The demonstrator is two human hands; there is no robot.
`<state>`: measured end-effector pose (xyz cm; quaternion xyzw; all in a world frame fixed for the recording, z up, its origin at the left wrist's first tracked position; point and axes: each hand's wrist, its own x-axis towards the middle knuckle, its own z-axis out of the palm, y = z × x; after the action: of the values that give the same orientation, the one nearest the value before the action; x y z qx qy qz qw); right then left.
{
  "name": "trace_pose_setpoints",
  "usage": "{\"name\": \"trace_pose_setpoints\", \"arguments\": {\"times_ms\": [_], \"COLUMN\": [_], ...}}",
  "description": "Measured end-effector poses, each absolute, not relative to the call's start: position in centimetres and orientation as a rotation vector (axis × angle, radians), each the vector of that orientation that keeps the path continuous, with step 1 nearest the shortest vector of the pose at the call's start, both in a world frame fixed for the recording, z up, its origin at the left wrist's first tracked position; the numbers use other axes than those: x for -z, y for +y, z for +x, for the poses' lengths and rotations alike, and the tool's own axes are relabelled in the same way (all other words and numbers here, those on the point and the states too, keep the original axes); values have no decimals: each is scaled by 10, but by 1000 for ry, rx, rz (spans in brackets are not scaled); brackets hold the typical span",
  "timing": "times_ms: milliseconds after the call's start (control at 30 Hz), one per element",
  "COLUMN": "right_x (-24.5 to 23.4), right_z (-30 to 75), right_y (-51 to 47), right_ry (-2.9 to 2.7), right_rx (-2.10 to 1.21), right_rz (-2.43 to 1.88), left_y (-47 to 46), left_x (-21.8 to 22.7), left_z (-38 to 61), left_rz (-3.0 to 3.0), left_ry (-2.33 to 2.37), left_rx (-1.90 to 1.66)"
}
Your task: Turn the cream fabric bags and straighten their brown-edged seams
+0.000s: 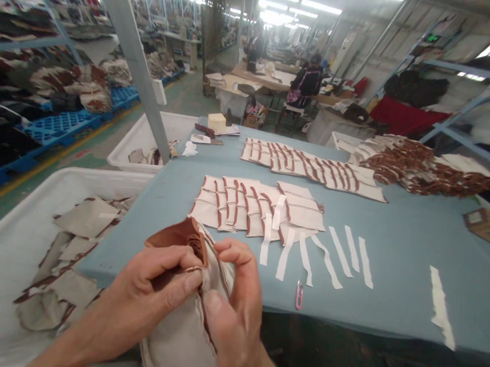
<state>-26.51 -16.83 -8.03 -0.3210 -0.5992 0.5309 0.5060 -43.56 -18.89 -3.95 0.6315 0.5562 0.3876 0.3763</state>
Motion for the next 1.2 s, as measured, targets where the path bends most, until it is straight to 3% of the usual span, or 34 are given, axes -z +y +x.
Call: {"name": "trace_pose_setpoints", "arguments": {"times_ms": [200,400,1033,1200], "right_x": [43,46,39,39], "right_z": [-245,-240,-242,-246], "right_y": [-102,-96,-100,-105], "right_ry": [-1880,-2049,-2162,-2124], "right_rx": [-1071,-1060,-587,-632], "right_rz": [-356,-276,-319,-343], "left_y": [-175,-176,-174,-171], "left_x": [18,19,8,6], "left_z": [-453,-459,-462,-461], "left_rz": [1557,1505,1769,1780], "left_ry": [1129,1080,1333,1380], "left_rx": [-874,-808,-676,-602]}}
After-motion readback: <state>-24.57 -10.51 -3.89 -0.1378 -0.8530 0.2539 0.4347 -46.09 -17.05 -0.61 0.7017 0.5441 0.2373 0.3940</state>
